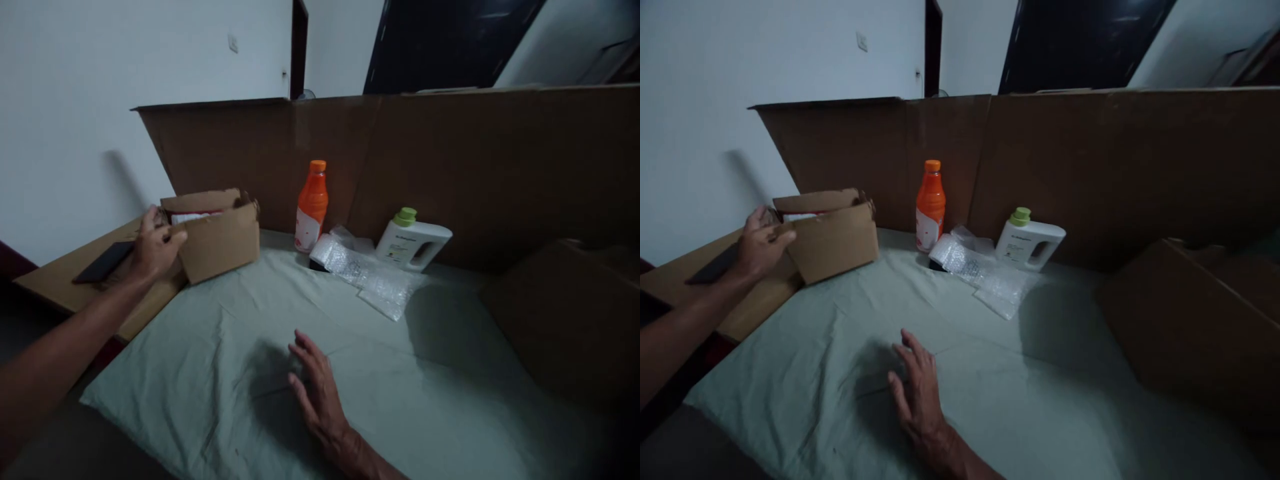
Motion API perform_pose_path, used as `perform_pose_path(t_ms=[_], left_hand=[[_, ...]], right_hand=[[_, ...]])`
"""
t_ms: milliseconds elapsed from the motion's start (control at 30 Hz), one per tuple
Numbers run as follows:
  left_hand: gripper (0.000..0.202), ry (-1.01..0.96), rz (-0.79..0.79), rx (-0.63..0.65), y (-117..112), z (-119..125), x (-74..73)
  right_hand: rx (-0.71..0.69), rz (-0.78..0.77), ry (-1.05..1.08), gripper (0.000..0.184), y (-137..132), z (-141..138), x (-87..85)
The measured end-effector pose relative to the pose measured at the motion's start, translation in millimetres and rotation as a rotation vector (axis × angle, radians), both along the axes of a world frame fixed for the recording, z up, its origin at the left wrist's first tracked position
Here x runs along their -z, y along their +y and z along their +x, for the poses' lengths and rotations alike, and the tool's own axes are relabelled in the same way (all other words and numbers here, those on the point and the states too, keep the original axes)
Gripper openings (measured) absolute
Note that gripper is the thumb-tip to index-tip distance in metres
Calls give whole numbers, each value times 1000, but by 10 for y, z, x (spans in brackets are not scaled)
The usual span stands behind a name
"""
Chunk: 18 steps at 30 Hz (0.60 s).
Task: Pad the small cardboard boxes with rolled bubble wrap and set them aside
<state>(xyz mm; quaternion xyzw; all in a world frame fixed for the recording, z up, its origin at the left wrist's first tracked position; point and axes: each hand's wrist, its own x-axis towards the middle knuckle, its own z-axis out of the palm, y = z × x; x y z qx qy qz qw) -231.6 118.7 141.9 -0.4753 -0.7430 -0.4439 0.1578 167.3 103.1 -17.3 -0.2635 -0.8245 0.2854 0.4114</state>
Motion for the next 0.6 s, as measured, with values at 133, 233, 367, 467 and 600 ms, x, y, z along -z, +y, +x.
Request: perform_pose_path(t_ms=[133, 233, 367, 467, 600], left_hand=[[27, -90, -87, 73, -864, 648, 315], [32, -144, -63, 196, -1354, 1058, 460], [27, -235, 16, 303, -1672, 1376, 558], [84, -409, 129, 325, -1728, 1414, 734], [80, -699, -140, 371, -1663, 1340, 1195]], right_hand=[[235, -262, 213, 43, 359, 137, -93], [291, -391, 288, 55, 541, 261, -291], [191, -546, 281, 62, 438, 376, -483], [146, -615, 229, 62, 208, 487, -527], [147, -639, 108, 61, -109, 667, -558]])
